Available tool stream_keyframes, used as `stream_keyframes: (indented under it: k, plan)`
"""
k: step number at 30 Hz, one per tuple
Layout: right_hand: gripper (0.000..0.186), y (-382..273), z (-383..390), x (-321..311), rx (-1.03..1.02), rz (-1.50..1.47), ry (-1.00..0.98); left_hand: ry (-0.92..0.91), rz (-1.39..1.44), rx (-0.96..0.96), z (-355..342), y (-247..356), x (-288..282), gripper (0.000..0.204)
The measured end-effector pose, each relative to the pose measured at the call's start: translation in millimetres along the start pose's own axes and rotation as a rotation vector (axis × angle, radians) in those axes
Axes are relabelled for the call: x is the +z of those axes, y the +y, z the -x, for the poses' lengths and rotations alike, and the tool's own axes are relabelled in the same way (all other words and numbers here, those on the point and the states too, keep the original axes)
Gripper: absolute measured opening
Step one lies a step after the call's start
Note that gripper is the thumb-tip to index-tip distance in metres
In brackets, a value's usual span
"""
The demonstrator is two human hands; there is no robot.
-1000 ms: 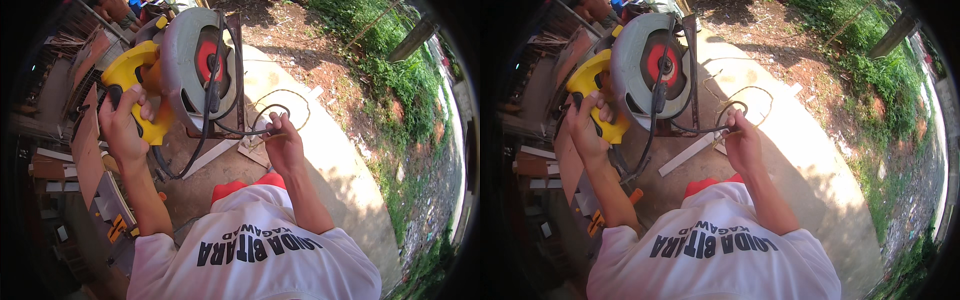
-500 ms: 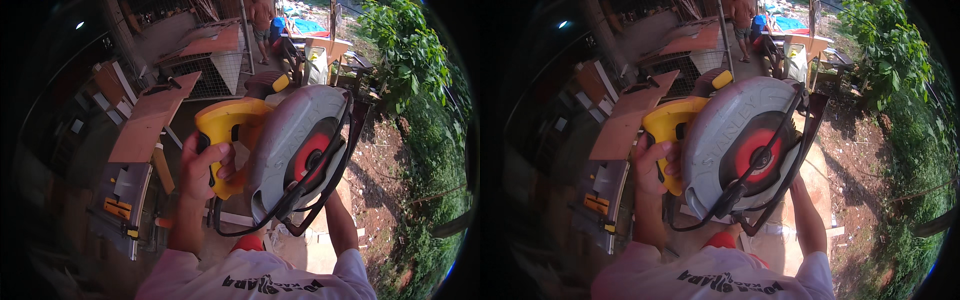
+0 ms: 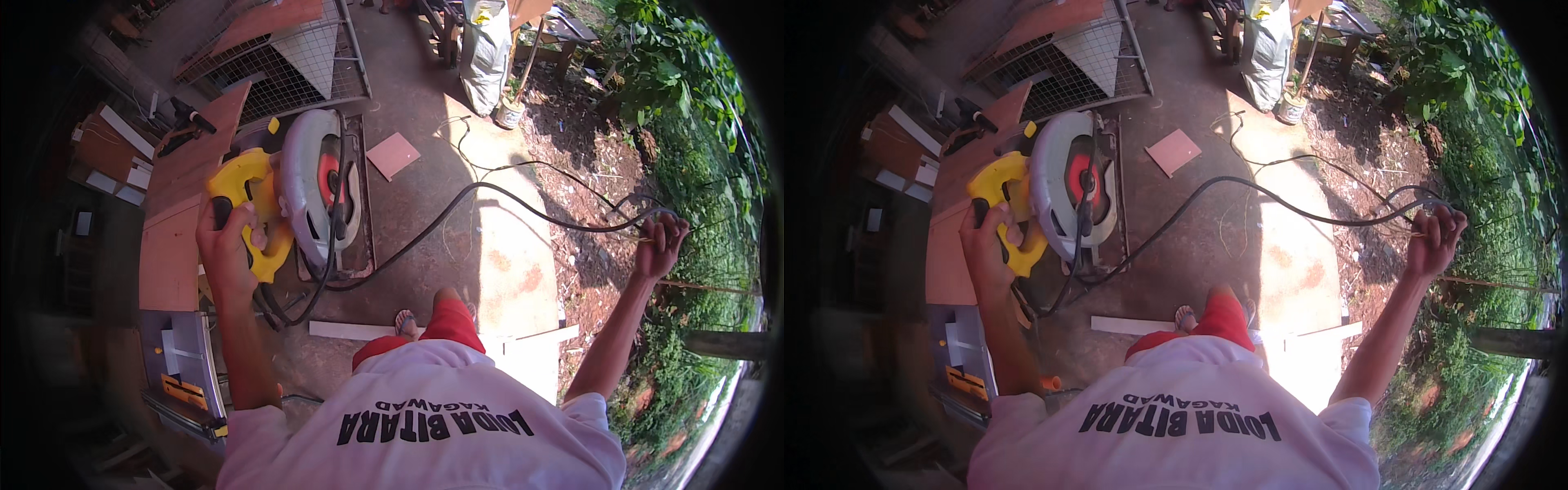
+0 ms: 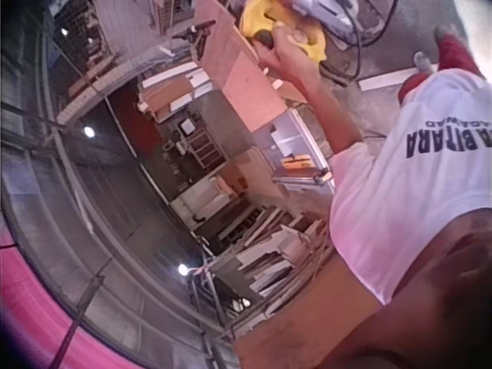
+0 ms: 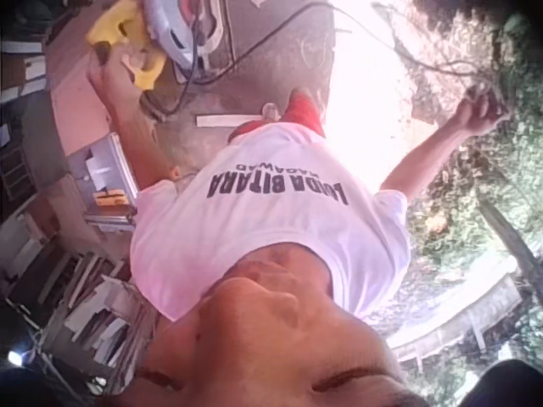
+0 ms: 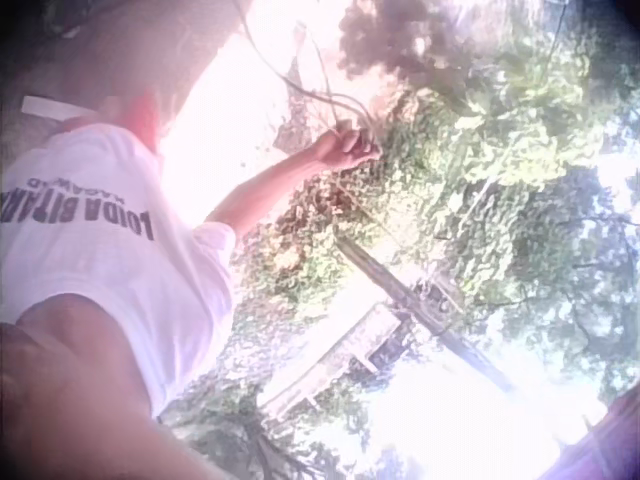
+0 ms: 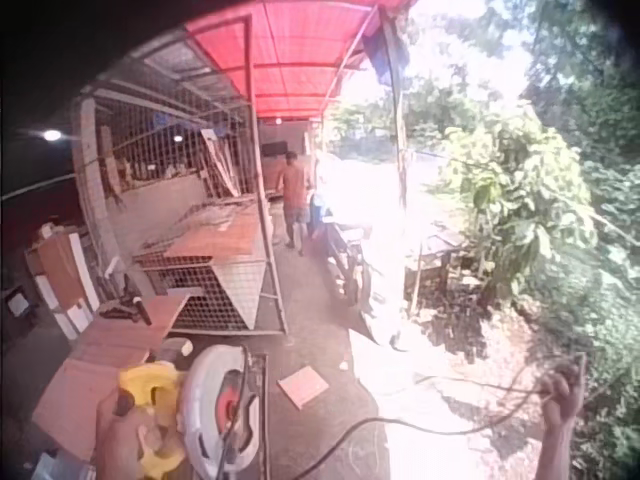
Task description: The person marks a line on a large pinkish board, retrieves a circular saw, and cuts the board along the marked line. After cutting, the person lifts and moves the cut piece of wood.
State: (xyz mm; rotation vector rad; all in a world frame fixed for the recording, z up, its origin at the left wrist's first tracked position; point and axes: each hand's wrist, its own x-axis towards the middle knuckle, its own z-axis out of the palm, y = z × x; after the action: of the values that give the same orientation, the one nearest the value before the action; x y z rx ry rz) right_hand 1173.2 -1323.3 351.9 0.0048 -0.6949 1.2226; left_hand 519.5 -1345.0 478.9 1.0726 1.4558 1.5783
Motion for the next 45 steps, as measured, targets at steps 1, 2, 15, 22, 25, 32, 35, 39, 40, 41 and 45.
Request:
stream_keyframes:
  k: [1,2,15,22,25,32,35,39,40,41,45]
  plan:
    - [0.028,-1,17,-26,0.046,0.001,0.067,0.047,0.047,-0.002,-22,-9,11,0.009]
    - [0.028,2,32,-51,0.083,0.022,0.199,0.102,0.09,0.002,-45,-20,23,0.012]
    - [0.033,422,5,-266,1.621,0.959,-0.074,0.504,0.32,0.19,-160,-20,129,0.015]
    - [0.026,643,-87,-207,1.413,1.18,-0.915,0.145,0.521,0.199,-193,-7,112,0.026]
    - [0.039,693,-173,-195,1.359,0.77,-0.408,0.398,0.406,0.329,-190,3,117,0.038]
    - [0.036,768,-403,-91,1.109,0.378,-0.212,0.749,0.455,0.308,-251,8,74,0.044]
    - [0.036,773,-481,-79,0.932,0.263,-0.047,0.593,0.45,0.273,-264,22,41,0.043]
    - [0.032,720,-537,-86,0.848,0.286,-0.052,0.316,0.105,0.18,-291,36,19,0.044]
    - [0.033,698,-547,-90,0.827,0.304,-0.028,0.319,-0.036,0.103,-290,38,10,0.044]
    - [0.035,680,-558,-97,0.809,0.316,-0.042,0.324,-0.187,0.031,-288,45,-4,0.044]
    - [0.039,617,-611,-113,0.625,0.465,0.064,0.343,-0.652,-0.258,-336,24,0,0.043]
